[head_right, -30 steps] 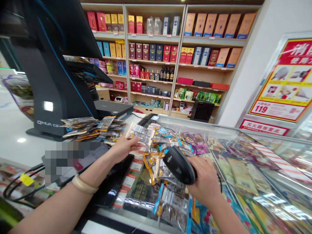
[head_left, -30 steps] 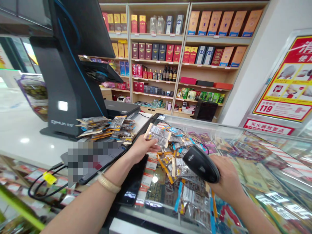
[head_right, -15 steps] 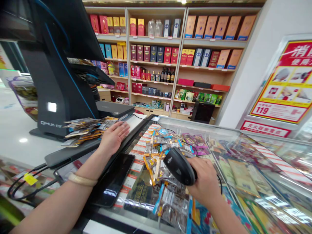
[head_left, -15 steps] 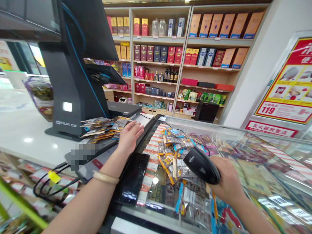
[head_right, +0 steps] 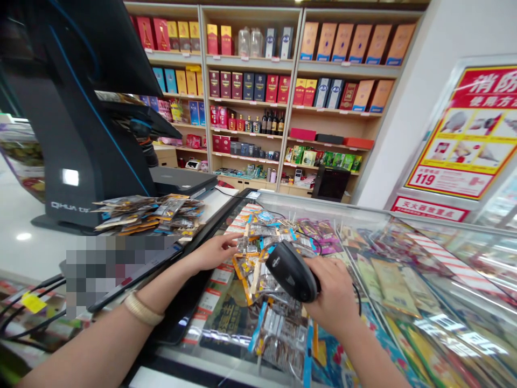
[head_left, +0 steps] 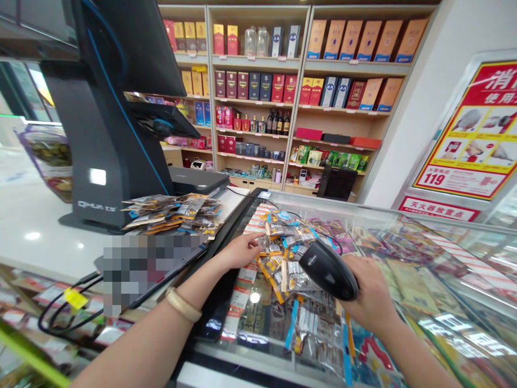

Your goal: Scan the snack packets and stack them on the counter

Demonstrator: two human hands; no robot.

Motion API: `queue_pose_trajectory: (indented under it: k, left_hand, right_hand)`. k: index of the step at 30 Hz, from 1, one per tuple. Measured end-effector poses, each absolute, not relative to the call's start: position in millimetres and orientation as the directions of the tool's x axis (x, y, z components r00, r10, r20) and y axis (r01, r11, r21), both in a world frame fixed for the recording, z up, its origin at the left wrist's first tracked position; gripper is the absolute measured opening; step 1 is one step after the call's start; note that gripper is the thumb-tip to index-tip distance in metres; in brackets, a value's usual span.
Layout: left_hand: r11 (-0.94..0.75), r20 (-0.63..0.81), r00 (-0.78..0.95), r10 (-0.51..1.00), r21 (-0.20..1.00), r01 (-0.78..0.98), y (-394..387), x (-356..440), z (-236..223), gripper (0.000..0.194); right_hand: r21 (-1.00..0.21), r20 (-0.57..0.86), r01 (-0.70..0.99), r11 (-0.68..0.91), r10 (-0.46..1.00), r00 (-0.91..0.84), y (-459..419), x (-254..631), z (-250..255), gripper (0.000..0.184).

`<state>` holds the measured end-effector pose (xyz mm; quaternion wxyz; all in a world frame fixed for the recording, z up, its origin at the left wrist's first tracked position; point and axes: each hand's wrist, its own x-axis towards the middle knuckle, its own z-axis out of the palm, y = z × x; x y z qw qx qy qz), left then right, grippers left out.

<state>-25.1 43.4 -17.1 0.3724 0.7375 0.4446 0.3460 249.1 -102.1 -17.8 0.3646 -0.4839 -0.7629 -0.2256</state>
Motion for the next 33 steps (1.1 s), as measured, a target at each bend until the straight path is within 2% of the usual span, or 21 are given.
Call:
queue_pose_trajectory:
  k: [3,7,12,15,18,20,25,28,33]
  left_hand:
    - [-0.277,0.108,0.387,0.916,0.867,0.415,42.7,-24.5,-15.7,0.042]
    - [-0.236,0.048,0.396,0.917,0.866,0.440,42.0,-23.0,-19.7,0.045]
    - [-0.297,0.166,0.322,0.932,0.859,0.418,42.3,-23.0,-18.3,0.025]
    - [-0.315,0.248,0.220,0.943,0.875,0.367,40.8,-24.8,-9.5,0.023]
    - [-0.339,0.332,0.069,0.941,0.913,0.227,38.5,-26.2,0.8,0.029]
    - [-0.332,0.334,-0.026,0.942,0.941,0.071,37.8,-26.7,5.7,0.030]
    - [-0.158,0.142,-0.071,0.987,0.931,-0.330,40.2,-27.8,8.5,0.029]
    - [-0.089,0.083,-0.033,0.996,0.902,-0.423,40.4,-28.4,8.5,0.028]
    - [-0.019,0.049,0.054,0.997,0.890,-0.455,34.3,-27.0,11.2,0.029]
  right_hand:
    - [-0.015,0.773,0.902,0.431,0.577,-0.263,-102.1,248.9,-18.4,0.021]
    - [-0.001,0.779,0.900,0.436,0.565,-0.272,-102.5,248.3,-17.7,0.019]
    - [-0.005,0.779,0.901,0.433,0.567,-0.268,-102.4,248.5,-17.6,0.020]
    - [-0.004,0.780,0.903,0.429,0.567,-0.266,-102.2,249.1,-18.6,0.021]
    - [-0.008,0.778,0.903,0.429,0.570,-0.263,-102.5,248.8,-18.5,0.021]
    - [-0.009,0.780,0.901,0.434,0.567,-0.266,-102.9,247.9,-17.3,0.020]
    - [0.006,0.795,0.894,0.449,0.540,-0.277,-103.2,246.1,-14.1,0.018]
    - [0.002,0.793,0.889,0.457,0.541,-0.280,-103.0,246.9,-13.8,0.019]
    - [-0.035,0.738,0.825,0.564,0.572,-0.359,-105.7,244.0,-13.1,0.023]
